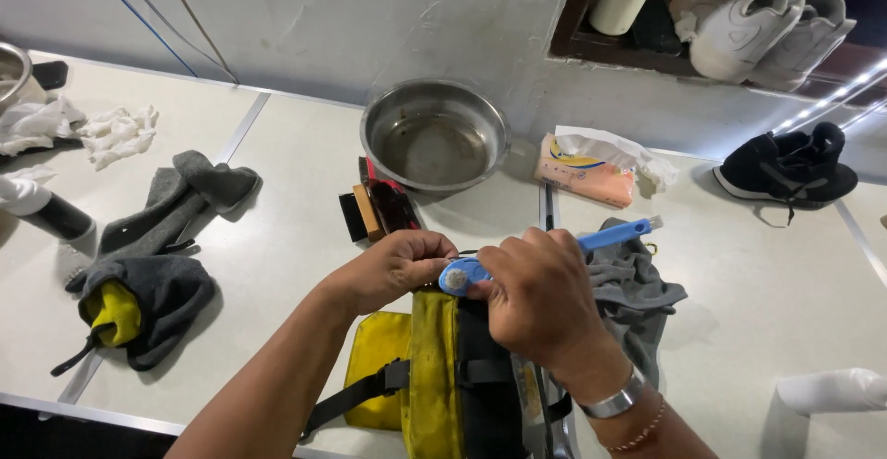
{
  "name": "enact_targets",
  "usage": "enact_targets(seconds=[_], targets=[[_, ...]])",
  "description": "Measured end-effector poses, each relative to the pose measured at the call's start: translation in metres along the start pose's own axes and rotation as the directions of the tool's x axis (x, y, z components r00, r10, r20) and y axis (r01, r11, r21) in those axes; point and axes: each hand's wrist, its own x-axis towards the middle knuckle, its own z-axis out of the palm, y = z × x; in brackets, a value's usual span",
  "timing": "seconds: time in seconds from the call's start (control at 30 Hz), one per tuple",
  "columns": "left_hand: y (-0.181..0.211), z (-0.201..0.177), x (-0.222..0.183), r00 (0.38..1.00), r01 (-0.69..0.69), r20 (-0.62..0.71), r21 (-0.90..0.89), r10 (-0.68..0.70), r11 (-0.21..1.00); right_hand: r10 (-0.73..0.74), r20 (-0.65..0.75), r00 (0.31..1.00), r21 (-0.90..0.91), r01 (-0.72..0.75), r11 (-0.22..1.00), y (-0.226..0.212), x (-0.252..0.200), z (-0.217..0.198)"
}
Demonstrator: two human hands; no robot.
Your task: Cleaning a yellow and black waist bag using a toothbrush, cleaning solution, and a cloth on a workbench.
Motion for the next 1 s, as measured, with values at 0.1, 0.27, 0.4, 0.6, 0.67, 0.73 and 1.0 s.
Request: enact_targets(seconds=[0.1,0.27,0.4,0.6,0.67,0.73,1.0], targets=[[-0.008,0.002,-0.002,1.000,0.001,-0.005,0.018,-0.001,1.000,-0.019,0.019,1.000,-0.057,0.020,0.998,0.018,-0.005,0.008],[-0.009,-0.004,0.002,1.000,0.005,-0.016,-0.018,-0.005,1.000,-0.093,-0.078,0.993,-0.090,0.086,0.992,-0.010,-0.001,0.006],[-0.023,-0.011,0.000,0.998,0.006,-0.056,-0.048,-0.008,0.999,0.008,-0.095,0.995,-0.201,-0.028,0.979,0.027,-0.005,0.014],[-0.006,0.001,-0.004,0.997,-0.034,-0.068,0.033,0.036,0.999,-0.061,-0.131,0.990,0.037,0.066,0.997,0.010,-0.002,0.019],[-0.022,-0.001,-0.004,0.997,0.002,-0.079,-0.014,-0.003,1.000,0.000,-0.141,0.990,-0.066,-0.010,0.998,0.023,-0.009,0.012],[-0.010,0.001,-0.008,0.997,0.000,-0.074,-0.015,-0.001,1.000,-0.032,-0.126,0.992,-0.048,0.026,0.999,-0.004,-0.007,0.013],[-0.007,0.005,-0.015,0.996,-0.004,-0.087,0.000,0.004,1.000,0.138,-0.056,0.989,0.089,-0.132,0.987,-0.011,-0.011,0.006]])
